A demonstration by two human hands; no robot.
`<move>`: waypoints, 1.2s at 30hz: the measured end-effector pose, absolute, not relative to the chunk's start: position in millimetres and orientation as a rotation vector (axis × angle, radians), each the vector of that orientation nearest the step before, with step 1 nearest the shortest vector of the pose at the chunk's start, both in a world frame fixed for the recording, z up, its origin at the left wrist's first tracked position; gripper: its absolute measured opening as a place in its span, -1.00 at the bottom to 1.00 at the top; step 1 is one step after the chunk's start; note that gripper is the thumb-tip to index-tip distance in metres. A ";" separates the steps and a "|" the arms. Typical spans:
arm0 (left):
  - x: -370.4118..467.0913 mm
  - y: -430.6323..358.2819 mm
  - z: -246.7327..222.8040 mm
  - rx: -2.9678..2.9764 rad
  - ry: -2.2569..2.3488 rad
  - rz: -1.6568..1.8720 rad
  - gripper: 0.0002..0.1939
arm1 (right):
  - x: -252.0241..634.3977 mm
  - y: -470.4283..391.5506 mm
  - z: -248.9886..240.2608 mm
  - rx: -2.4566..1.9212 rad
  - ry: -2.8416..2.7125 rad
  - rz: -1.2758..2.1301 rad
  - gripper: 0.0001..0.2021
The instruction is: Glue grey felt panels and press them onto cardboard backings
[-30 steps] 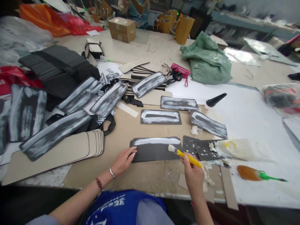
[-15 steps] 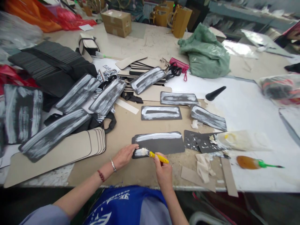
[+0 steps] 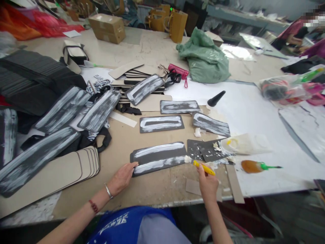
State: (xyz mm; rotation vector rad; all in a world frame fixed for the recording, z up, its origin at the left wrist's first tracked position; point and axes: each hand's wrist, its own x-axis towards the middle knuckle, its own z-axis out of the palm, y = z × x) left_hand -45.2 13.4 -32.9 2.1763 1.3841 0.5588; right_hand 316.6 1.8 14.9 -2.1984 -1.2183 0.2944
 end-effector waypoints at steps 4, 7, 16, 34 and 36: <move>-40.6 9.7 -30.9 2.157 1.434 0.606 -0.66 | 314.1 3.9 33.7 -2.192 -1.278 0.226 -0.50; -38.6 7.2 -29.3 2.169 1.458 0.625 -0.67 | 304.3 13.7 41.5 -2.020 -1.472 0.095 -0.55; -35.7 3.5 -31.7 2.176 1.468 0.676 -0.66 | 196.8 5.0 31.0 -1.528 -1.887 0.444 -0.73; -41.2 -16.0 -18.4 2.161 1.569 0.524 -0.60 | 136.3 29.6 17.5 -1.687 -1.159 1.203 -0.56; -40.7 -16.4 -16.1 2.151 1.571 0.490 -0.59 | 146.4 30.7 23.9 -1.799 -1.252 1.031 -0.56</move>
